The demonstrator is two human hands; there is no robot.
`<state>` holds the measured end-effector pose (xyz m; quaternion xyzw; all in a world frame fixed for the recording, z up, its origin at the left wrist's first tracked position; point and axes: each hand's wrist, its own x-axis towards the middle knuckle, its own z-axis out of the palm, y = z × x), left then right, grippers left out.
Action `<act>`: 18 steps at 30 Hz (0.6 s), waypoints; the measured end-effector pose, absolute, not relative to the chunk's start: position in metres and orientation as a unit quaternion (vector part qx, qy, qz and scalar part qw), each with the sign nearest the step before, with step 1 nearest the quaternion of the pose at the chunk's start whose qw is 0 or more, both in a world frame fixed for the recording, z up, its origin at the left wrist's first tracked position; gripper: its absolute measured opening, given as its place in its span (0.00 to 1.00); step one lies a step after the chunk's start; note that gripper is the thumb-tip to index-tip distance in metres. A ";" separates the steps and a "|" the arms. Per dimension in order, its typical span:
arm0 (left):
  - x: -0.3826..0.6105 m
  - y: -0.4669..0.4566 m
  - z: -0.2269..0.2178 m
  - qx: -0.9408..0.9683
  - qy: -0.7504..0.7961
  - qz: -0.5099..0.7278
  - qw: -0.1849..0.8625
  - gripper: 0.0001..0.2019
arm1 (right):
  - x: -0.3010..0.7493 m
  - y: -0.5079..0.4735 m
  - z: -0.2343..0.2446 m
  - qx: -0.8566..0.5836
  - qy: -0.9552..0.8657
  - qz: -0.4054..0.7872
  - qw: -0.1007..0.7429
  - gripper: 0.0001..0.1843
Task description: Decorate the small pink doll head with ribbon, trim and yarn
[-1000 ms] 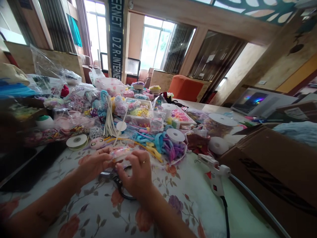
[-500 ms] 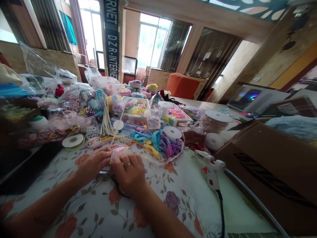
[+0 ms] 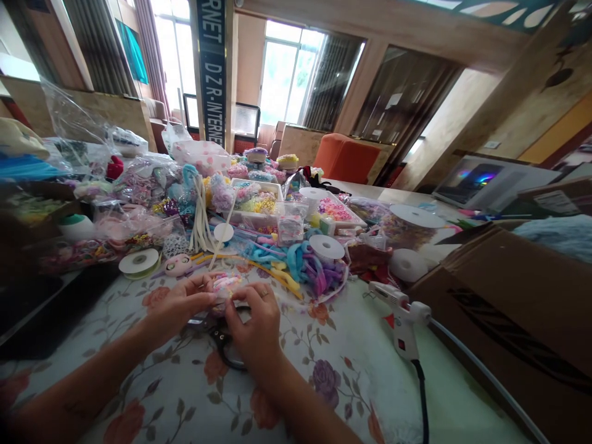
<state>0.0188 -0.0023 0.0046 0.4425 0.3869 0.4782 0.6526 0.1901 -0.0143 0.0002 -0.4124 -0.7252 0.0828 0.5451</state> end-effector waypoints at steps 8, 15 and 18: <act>0.017 0.000 -0.002 0.485 0.398 0.468 0.623 0.15 | 0.192 -0.016 -0.001 -0.424 -0.718 0.100 0.544 0.02; 0.017 0.001 -0.002 0.488 0.410 0.479 0.603 0.14 | 0.193 -0.016 -0.001 -0.427 -0.713 0.086 0.549 0.03; 0.017 0.000 0.000 0.489 0.412 0.482 0.599 0.14 | 0.193 -0.016 0.000 -0.426 -0.713 0.080 0.551 0.03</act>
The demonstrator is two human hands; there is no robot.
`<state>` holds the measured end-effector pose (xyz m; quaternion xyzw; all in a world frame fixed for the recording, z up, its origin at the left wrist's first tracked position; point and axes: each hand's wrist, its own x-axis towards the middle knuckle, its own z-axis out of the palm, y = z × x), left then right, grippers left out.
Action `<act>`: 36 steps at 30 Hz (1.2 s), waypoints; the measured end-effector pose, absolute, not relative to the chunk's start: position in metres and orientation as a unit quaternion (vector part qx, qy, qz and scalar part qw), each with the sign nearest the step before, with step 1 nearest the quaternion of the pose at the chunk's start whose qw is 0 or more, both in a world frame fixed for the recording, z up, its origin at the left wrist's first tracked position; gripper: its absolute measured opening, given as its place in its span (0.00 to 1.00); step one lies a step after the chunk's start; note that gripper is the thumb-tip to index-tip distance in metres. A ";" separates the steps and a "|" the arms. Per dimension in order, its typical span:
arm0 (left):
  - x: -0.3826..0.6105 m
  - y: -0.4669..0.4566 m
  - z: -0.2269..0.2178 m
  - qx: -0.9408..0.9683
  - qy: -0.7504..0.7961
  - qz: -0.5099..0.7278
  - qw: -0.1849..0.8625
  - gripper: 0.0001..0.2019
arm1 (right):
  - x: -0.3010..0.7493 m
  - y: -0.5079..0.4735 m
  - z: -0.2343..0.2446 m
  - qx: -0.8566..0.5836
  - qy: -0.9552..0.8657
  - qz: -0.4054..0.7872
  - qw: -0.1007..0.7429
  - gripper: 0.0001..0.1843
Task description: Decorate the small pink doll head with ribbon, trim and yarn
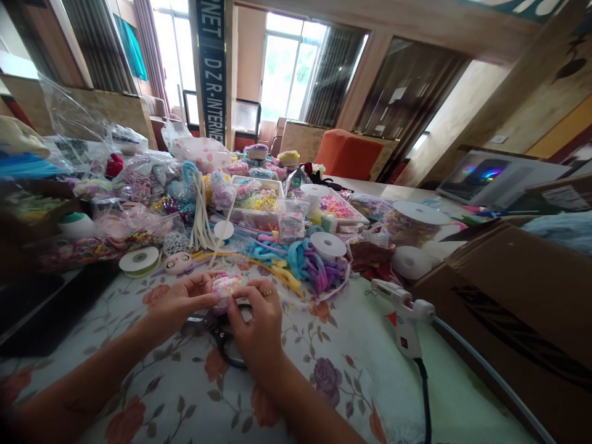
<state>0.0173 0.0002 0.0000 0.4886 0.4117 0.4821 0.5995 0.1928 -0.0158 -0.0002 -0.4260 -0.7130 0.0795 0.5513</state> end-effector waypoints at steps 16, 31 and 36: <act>0.018 0.000 0.005 0.484 0.408 0.479 0.608 0.15 | 0.192 -0.016 -0.002 -0.431 -0.712 0.088 0.547 0.03; 0.022 -0.002 0.008 0.474 0.374 0.491 0.627 0.18 | 0.192 -0.017 0.000 -0.421 -0.711 0.094 0.556 0.03; 0.022 -0.002 0.005 0.483 0.372 0.485 0.627 0.19 | 0.191 -0.019 0.000 -0.417 -0.713 0.088 0.557 0.03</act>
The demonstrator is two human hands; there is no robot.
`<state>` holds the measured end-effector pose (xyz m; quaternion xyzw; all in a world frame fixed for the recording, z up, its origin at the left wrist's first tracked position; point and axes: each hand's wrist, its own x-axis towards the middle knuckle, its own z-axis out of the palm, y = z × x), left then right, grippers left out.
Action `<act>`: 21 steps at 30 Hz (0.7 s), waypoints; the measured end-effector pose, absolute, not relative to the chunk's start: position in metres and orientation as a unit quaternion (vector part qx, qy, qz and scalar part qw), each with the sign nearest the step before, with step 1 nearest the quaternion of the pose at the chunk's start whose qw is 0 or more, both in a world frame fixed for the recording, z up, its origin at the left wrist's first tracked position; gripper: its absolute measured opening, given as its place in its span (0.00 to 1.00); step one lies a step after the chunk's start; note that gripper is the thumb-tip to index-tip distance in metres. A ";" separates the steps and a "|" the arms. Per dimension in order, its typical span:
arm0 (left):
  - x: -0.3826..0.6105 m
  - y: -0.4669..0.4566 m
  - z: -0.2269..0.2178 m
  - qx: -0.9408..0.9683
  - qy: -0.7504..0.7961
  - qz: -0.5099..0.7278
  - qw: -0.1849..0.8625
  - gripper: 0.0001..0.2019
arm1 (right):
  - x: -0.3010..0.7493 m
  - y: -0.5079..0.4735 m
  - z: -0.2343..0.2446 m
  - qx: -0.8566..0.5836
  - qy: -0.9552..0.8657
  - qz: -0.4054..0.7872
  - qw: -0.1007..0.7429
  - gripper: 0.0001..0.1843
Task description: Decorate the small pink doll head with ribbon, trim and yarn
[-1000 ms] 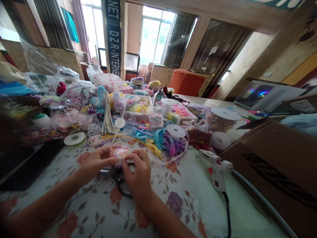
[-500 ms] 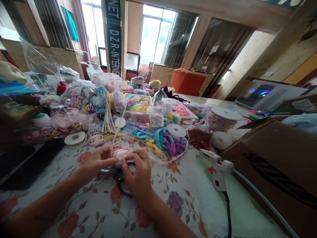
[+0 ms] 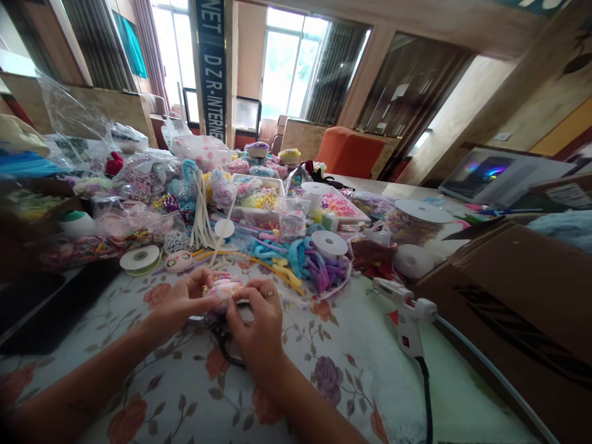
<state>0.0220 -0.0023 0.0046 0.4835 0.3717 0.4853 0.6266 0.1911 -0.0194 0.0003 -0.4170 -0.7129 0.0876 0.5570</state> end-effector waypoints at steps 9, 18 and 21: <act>0.023 -0.003 0.002 0.488 0.376 0.496 0.612 0.18 | 0.191 -0.020 0.000 -0.413 -0.717 0.091 0.555 0.04; 0.023 -0.004 0.006 0.457 0.368 0.502 0.635 0.19 | 0.194 -0.021 0.002 -0.428 -0.705 0.114 0.554 0.02; 0.022 -0.004 0.006 0.430 0.361 0.504 0.656 0.18 | 0.195 -0.019 0.001 -0.432 -0.695 0.127 0.561 0.07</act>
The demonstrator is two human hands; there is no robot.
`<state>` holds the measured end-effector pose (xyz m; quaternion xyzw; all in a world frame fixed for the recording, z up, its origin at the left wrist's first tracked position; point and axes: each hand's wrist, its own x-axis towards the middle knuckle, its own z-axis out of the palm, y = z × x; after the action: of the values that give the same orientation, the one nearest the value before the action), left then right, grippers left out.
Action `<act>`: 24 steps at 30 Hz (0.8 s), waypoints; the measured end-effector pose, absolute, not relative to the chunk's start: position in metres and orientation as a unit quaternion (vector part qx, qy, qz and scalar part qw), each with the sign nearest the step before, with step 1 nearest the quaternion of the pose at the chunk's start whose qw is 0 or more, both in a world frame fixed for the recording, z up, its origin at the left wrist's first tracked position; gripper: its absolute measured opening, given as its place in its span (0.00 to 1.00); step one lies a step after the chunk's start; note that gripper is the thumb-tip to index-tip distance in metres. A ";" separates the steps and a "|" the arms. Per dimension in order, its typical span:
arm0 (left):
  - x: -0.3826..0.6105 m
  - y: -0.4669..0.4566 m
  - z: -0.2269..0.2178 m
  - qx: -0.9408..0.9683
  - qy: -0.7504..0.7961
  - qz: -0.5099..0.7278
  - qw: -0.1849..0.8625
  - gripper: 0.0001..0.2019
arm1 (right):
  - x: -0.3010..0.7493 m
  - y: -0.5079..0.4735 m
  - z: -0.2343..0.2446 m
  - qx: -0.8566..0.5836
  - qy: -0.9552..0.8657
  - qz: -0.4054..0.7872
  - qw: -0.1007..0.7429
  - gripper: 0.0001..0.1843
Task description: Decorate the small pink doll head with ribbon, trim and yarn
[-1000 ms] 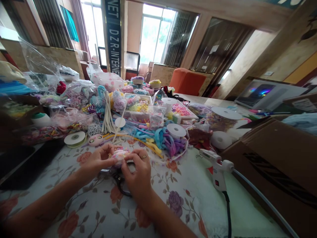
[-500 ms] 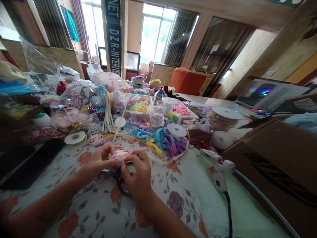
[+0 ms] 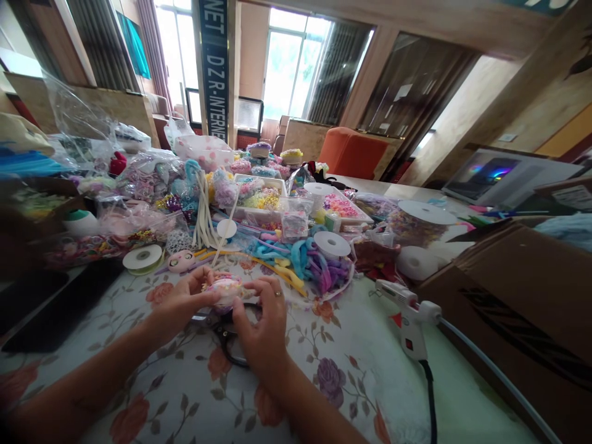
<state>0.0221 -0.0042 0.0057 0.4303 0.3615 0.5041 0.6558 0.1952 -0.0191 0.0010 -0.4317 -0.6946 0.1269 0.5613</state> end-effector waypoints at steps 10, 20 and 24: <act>0.018 -0.004 0.003 0.389 0.310 0.492 0.715 0.16 | 0.193 -0.013 -0.007 -0.413 -0.627 0.409 0.519 0.23; 0.016 -0.002 0.003 0.386 0.305 0.487 0.722 0.17 | 0.195 -0.013 -0.005 -0.401 -0.608 0.457 0.511 0.22; 0.015 -0.003 0.001 0.396 0.313 0.487 0.713 0.17 | 0.193 -0.013 -0.007 -0.394 -0.606 0.444 0.530 0.21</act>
<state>0.0153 -0.0031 0.0008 0.3958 0.3133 0.4865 0.7130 0.1934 -0.0135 -0.0073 -0.3937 -0.6057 0.4444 0.5298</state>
